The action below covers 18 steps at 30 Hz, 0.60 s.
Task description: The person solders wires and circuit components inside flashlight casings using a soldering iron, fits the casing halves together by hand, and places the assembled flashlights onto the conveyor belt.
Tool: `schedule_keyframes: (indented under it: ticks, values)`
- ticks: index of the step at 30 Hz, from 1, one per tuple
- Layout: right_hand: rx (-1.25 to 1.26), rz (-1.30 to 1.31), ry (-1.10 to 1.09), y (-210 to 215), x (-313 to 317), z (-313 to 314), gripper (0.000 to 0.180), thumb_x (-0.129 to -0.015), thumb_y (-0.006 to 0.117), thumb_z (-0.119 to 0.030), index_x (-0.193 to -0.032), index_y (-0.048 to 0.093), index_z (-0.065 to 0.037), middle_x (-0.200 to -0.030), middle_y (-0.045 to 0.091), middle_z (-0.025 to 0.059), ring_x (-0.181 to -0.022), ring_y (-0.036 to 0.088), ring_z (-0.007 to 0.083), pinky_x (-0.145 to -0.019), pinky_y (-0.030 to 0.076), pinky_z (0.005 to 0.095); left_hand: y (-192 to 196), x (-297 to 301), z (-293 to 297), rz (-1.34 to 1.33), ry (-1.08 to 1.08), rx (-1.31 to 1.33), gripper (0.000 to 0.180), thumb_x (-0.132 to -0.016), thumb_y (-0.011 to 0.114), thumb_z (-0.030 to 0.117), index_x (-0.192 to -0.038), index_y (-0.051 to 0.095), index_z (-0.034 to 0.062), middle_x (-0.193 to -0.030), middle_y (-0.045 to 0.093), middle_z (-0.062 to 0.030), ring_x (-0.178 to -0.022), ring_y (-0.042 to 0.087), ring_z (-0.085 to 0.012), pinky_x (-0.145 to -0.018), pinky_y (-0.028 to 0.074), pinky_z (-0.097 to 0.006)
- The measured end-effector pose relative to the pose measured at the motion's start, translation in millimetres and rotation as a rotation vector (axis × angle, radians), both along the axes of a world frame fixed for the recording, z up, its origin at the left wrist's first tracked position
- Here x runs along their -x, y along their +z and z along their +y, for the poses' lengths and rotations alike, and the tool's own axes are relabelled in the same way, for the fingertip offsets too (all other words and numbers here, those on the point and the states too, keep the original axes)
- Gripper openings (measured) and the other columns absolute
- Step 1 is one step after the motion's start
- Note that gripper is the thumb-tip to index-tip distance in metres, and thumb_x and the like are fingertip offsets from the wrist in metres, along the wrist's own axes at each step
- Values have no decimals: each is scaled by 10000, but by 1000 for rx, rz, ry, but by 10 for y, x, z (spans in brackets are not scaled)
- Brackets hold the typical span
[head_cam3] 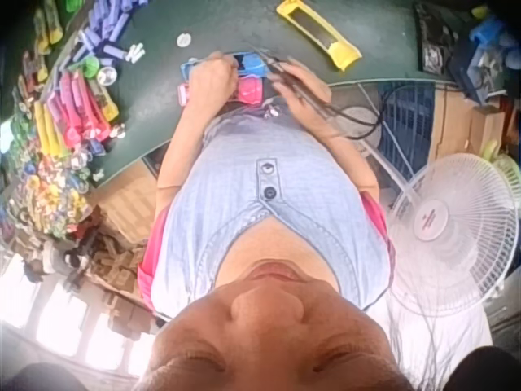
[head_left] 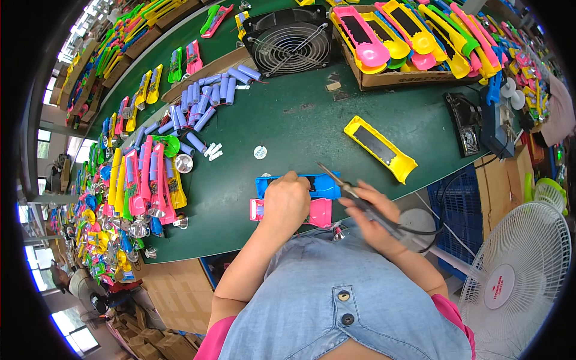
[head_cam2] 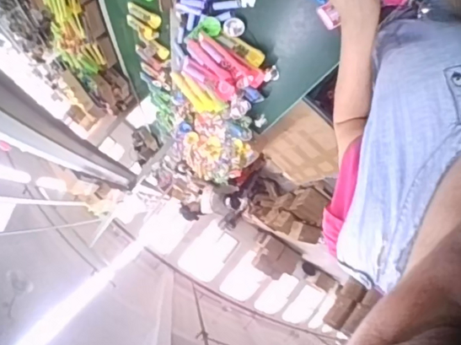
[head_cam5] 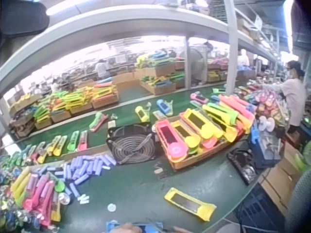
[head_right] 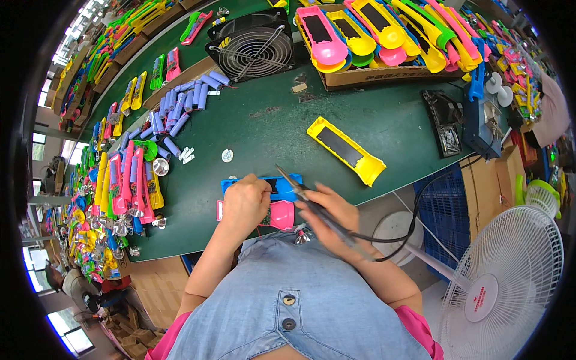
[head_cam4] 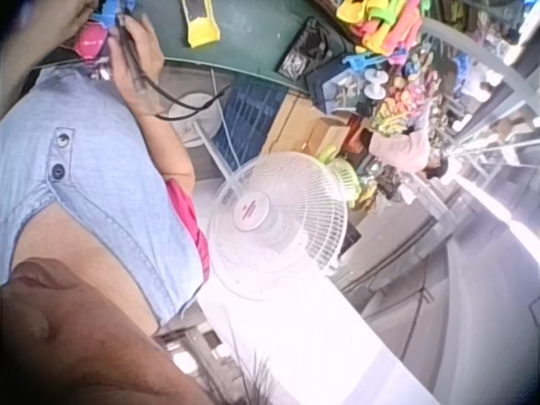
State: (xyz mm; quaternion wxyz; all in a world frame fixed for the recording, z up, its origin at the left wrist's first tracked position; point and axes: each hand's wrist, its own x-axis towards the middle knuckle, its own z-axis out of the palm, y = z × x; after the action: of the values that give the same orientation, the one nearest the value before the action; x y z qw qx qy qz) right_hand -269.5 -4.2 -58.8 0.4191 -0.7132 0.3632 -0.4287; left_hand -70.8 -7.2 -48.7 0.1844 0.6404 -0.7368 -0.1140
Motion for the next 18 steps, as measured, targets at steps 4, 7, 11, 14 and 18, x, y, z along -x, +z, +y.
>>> schedule_keyframes:
  ticks: [4, 7, 11, 14, 18]
  values:
    - [54, 132, 151, -122, -220, 37, 743, -653, 753, -152, -1264, 344, -50, -1036, 565, 117, -971, 553, 278, -1063, 137, 534, -6, 9, -5, 1, -11, 3, 43, -654, 602, 29, -688, 629, 32, -670, 555, -115, -607, 576, -280, -554, 471, -369]
    - [114, 243, 200, -113, -245, 37, 796, -624, 762, -142, -1283, 321, -62, -1044, 539, 117, -978, 530, 276, -1059, 157, 536, 20, 8, 0, -40, -13, -30, 80, -650, 608, 30, -727, 632, 29, -681, 553, -121, -595, 569, -288, -541, 466, -378]
    - [114, 187, 170, -108, -270, 51, 775, -624, 734, -90, -1281, 325, -63, -1049, 538, 121, -983, 530, 293, -1048, 184, 543, 34, -38, 45, 5, -49, -26, 105, -663, 632, 37, -767, 630, 23, -721, 552, -119, -658, 564, -287, -592, 459, -374]
    - [110, 180, 103, -166, -249, -19, 754, -639, 713, -70, -1284, 321, -71, -1112, 529, 126, -1027, 520, 308, -1044, 187, 547, 254, -144, 83, 127, -144, 40, 115, -657, 657, 43, -767, 626, 27, -739, 543, -92, -714, 551, -263, -630, 451, -362]
    - [26, 256, 203, -7, -146, -284, 735, -661, 695, -68, -1288, 311, -71, -1220, 478, 132, -1117, 482, 320, -1043, 176, 553, 319, -242, 233, 178, -355, 76, 206, -626, 678, 60, -820, 611, 40, -819, 541, -57, -782, 522, -240, -670, 444, -330]
